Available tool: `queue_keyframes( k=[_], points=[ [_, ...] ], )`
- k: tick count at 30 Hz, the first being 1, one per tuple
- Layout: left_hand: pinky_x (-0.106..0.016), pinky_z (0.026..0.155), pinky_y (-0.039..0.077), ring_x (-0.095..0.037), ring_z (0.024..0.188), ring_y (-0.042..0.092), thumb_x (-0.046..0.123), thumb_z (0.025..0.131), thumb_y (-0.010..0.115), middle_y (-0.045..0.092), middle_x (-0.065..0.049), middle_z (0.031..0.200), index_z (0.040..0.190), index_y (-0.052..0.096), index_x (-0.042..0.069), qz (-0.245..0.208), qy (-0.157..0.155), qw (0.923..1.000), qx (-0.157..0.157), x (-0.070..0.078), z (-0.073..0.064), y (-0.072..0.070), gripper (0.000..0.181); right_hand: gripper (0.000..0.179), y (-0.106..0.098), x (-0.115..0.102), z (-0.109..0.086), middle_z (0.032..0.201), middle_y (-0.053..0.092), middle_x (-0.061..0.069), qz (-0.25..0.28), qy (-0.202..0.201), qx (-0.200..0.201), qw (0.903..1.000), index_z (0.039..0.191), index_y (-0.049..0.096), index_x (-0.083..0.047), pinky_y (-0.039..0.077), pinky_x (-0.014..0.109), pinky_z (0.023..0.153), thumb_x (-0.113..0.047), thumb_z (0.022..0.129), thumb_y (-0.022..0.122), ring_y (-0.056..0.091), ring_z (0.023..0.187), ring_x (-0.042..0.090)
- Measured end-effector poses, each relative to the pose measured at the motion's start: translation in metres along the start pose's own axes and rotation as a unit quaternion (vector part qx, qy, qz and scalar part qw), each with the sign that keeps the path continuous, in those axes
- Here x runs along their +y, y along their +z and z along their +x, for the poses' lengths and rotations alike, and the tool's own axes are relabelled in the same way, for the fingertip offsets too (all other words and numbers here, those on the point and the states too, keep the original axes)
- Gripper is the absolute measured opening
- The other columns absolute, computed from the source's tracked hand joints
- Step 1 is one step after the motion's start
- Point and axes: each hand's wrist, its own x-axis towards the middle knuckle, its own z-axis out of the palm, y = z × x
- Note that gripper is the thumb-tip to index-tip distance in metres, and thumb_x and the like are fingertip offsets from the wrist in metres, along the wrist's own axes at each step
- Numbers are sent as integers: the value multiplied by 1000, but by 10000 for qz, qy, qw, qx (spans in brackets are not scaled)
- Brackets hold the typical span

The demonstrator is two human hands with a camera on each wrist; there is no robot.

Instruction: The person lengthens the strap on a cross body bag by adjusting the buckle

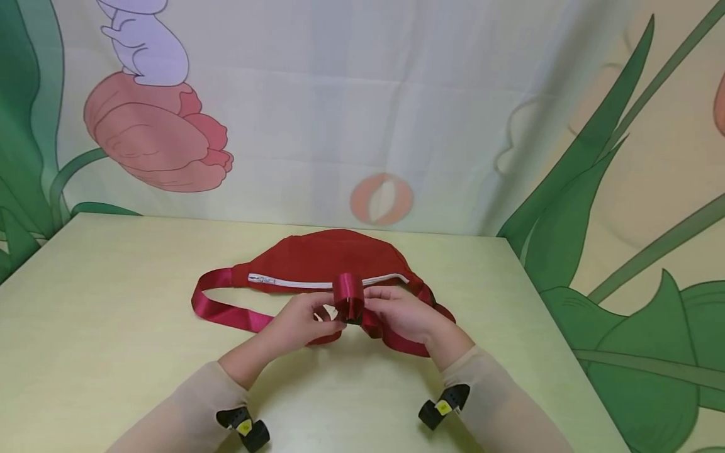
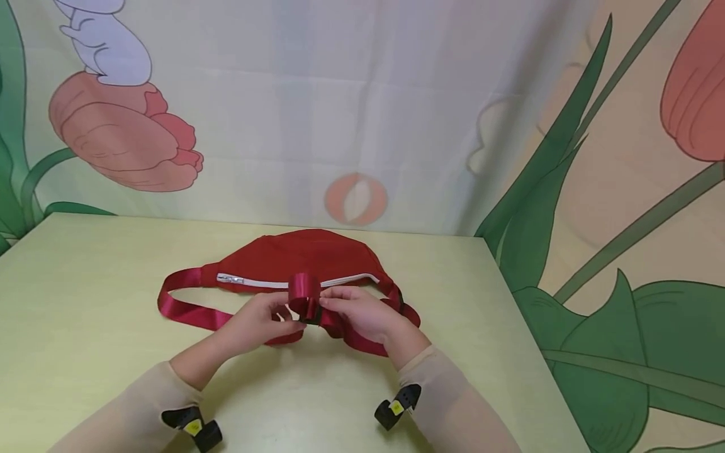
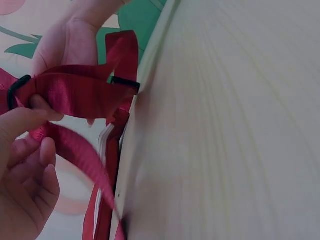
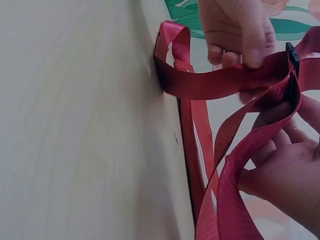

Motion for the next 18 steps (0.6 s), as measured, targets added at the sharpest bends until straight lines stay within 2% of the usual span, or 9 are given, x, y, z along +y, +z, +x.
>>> queue_keyframes(
  k=[3,5,10,13,18],
  points=[
    [-28,65,51,-13,71,59,10,80,73,64,2,89,106,66,11,95,113,9999,-42,-2,-2,-1,28,26,2,-1,0,103,62,5,21,33,14,10000,115,57,2,42,31,85,-14,96,51,55,94,19],
    [-29,66,51,-15,73,59,10,79,75,64,1,91,109,64,10,-3,239,9997,-7,-2,-2,1,32,26,2,-1,-1,102,62,4,59,-5,15,10000,114,58,2,42,30,84,-14,95,51,55,93,19],
    [-30,71,51,-16,79,60,13,78,76,66,-1,96,115,61,8,-273,324,9989,191,4,-1,4,40,26,4,-2,0,103,62,5,92,-110,-23,9999,114,57,4,42,30,86,-13,96,50,56,94,18],
    [-30,69,51,-15,76,60,12,79,75,65,-1,95,113,63,9,-253,250,9992,208,4,-2,2,37,27,4,-2,0,107,62,7,16,-58,5,10000,116,56,4,42,32,88,-13,96,49,56,98,20],
    [-29,67,51,-13,73,59,12,79,74,63,0,95,108,65,10,116,75,9997,186,1,-5,-2,30,28,4,-2,0,108,63,8,-21,79,85,9999,118,56,3,42,33,88,-13,96,50,56,98,21]
  ],
)
